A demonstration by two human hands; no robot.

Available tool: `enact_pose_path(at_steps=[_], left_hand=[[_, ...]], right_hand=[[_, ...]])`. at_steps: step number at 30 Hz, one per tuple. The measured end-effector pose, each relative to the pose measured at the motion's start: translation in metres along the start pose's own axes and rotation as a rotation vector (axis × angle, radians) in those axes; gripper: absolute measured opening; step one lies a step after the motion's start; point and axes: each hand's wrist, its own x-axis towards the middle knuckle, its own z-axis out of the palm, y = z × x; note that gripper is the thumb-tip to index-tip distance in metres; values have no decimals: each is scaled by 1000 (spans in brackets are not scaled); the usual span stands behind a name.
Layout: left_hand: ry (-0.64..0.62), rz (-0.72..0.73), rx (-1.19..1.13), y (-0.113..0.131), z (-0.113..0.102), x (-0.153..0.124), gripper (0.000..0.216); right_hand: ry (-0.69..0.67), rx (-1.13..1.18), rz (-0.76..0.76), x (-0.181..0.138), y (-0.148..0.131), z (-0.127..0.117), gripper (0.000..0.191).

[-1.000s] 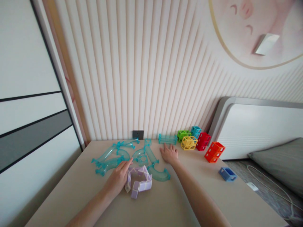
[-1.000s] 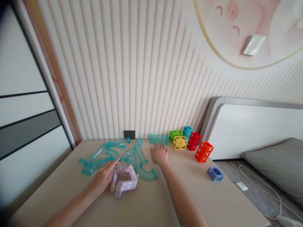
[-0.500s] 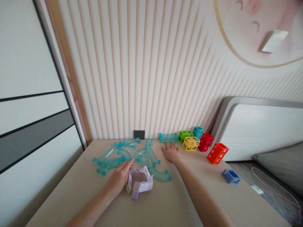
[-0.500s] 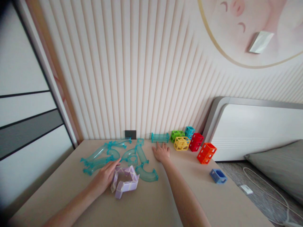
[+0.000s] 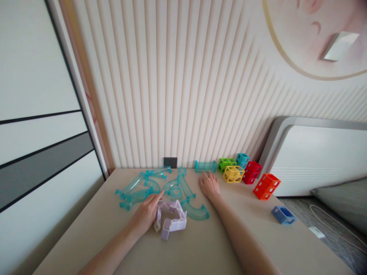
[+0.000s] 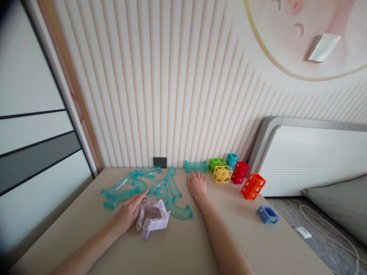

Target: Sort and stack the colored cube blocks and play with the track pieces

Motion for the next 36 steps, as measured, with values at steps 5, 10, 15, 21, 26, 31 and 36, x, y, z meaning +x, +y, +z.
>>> enact_pose_path(at_steps=[5,10,15,21,26,31,36], left_hand=[[-6,8,21,2,-2,1,58],[10,37,33,1,-1,1,58],[18,24,27,-2,2,0,59],[-8,20,26,-2,1,0,58],[-11,8,37,0,0,0,56],[2,29,48,8,-4,2,41],[17,72,67,16,-8,3,36]], right_hand=[[-2,26,-106,5,0,-2,51],[-37,49,-137,12,1,1,55],[-38,73,-142,12,0,2,56],[-3,128,-152,7,3,3,49],[-4,219,-239,-6,6,-1,38],[-45,361,-429,-27,8,-5,41],[-185,591,-646,-39,10,-11,52]])
